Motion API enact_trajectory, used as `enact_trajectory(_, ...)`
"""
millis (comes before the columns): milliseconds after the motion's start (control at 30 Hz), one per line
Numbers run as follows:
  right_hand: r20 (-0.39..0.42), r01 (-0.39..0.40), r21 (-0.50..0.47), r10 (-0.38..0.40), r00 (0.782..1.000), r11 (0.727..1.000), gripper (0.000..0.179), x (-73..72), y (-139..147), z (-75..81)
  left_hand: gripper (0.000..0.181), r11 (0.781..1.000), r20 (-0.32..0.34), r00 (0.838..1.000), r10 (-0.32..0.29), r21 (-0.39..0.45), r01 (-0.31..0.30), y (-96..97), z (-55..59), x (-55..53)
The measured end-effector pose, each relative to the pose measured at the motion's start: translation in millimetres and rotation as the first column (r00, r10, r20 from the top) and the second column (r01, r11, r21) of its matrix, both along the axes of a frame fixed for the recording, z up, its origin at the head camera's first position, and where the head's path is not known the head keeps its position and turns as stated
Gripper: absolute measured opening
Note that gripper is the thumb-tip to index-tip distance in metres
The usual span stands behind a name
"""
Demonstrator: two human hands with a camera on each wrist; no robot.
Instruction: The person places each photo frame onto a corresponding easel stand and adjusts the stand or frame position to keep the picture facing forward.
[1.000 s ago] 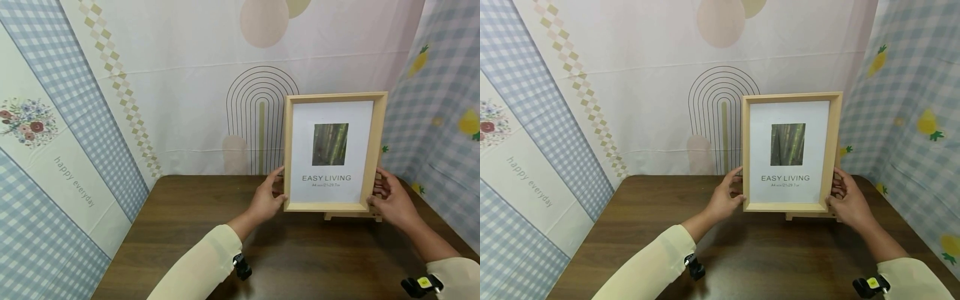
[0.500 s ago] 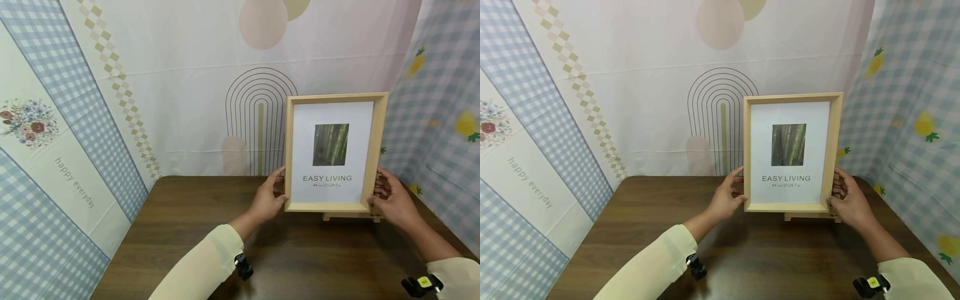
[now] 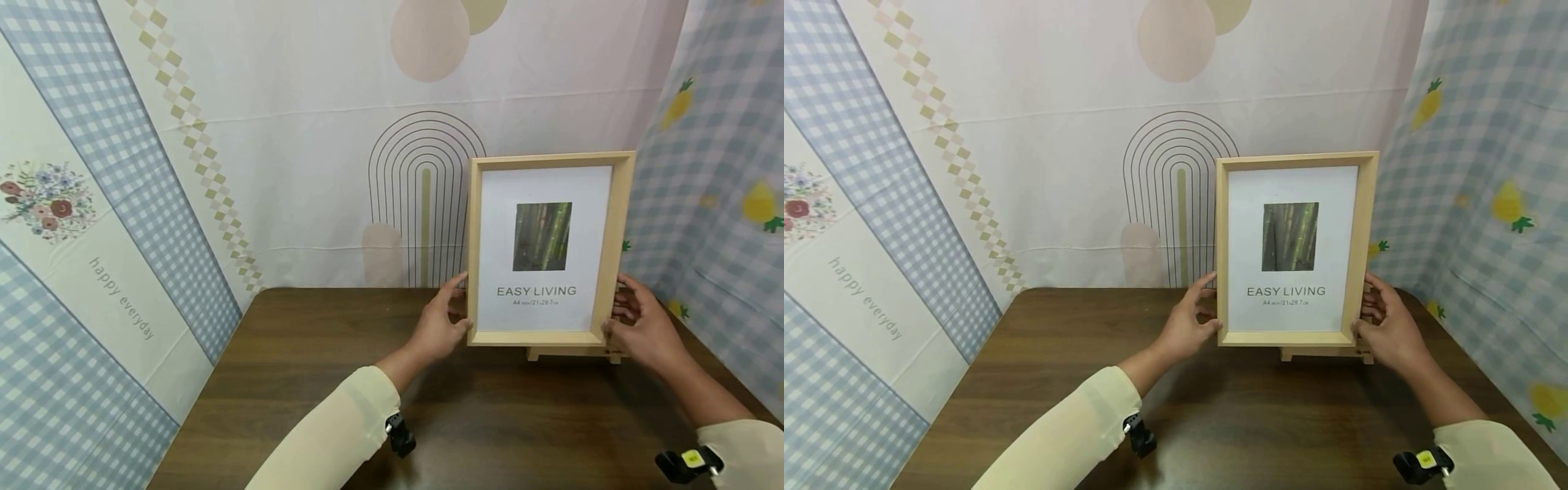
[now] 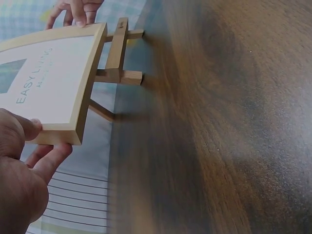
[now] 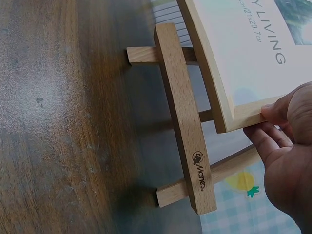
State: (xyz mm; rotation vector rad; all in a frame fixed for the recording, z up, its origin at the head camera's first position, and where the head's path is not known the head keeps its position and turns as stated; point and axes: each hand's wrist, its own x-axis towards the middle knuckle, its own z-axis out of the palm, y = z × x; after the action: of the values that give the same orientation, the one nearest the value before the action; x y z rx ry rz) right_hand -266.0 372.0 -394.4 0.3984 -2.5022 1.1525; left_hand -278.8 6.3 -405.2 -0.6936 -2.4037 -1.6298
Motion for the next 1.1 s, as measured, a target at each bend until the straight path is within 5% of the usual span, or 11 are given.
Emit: enact_trajectory(1100,0.019,0.053,-0.028,-0.052,0.998,0.998,0.088,3.8,11.1,-4.5,0.092,1.0,-0.032,0.999,-0.018,-0.012,0.017,13.0,0.2,-3.8)
